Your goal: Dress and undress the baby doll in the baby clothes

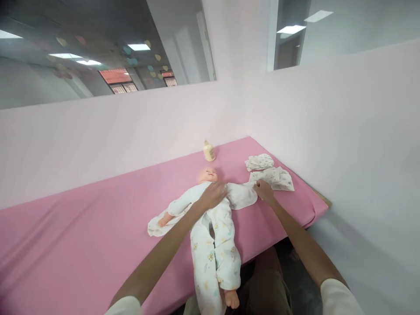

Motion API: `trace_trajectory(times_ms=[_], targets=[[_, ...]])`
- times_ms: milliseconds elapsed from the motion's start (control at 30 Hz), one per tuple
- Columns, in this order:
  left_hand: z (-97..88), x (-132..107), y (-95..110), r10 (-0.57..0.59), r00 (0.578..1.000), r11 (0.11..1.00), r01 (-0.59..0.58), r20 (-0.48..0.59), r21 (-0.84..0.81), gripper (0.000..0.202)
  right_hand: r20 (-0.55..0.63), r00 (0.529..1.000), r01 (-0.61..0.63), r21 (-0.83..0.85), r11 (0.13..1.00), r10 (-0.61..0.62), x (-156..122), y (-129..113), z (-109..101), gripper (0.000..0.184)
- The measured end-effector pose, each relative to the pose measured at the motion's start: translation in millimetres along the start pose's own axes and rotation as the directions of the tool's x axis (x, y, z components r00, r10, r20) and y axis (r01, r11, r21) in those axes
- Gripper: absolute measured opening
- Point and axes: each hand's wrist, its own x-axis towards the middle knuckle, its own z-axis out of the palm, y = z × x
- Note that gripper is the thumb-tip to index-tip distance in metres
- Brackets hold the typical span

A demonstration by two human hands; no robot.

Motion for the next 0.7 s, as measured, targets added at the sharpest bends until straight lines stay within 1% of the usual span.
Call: trace_trajectory(times_ms=[67, 100, 167, 233, 333, 400, 467, 533, 600, 700], targets=[[3.8, 14, 5, -0.029, 0.994, 0.998, 0.024, 0.103, 0.052, 0.031, -0.029, 0.999, 0.023, -0.007, 1.000, -0.023, 4, 1, -9, 0.020], [4.5, 18, 6, -0.050, 0.989, 0.997, 0.042, 0.136, 0.066, 0.031, -0.047, 0.998, 0.032, -0.013, 0.999, -0.033, 7, 3, -17, 0.020], [3.8, 21, 4, -0.082, 0.980, 0.994, 0.068, 0.181, 0.087, 0.032, -0.088, 0.995, 0.043, -0.031, 0.999, -0.045, 15, 7, -38, 0.019], [2.1, 21, 2, -0.097, 0.976, 0.993, 0.081, 0.194, 0.090, 0.032, -0.147, 0.988, 0.027, -0.069, 0.997, -0.037, 26, 13, -63, 0.018], [0.4, 19, 2, -0.113, 0.972, 0.990, 0.093, 0.206, 0.103, 0.031, -0.268, 0.962, -0.089, -0.176, 0.980, 0.039, 41, 28, -97, 0.022], [0.5, 18, 3, -0.115, 0.972, 0.989, 0.093, 0.206, 0.113, 0.029, -0.324, 0.936, -0.204, -0.186, 0.961, 0.136, 47, 38, -109, 0.025], [1.6, 18, 3, -0.111, 0.973, 0.989, 0.088, 0.204, 0.120, 0.030, -0.315, 0.926, -0.278, -0.190, 0.942, 0.210, 47, 45, -110, 0.029], [4.0, 19, 4, -0.106, 0.973, 0.988, 0.081, 0.205, 0.128, 0.032, -0.255, 0.938, -0.289, -0.208, 0.934, 0.234, 42, 45, -101, 0.033], [8.1, 23, 5, -0.098, 0.973, 0.988, 0.070, 0.208, 0.139, 0.035, -0.229, 0.956, -0.241, -0.241, 0.940, 0.186, 32, 38, -86, 0.033], [17.7, 32, 11, -0.090, 0.976, 0.985, 0.058, 0.197, 0.161, 0.035, -0.288, 0.957, -0.116, -0.307, 0.945, 0.024, 11, 16, -59, 0.039]])
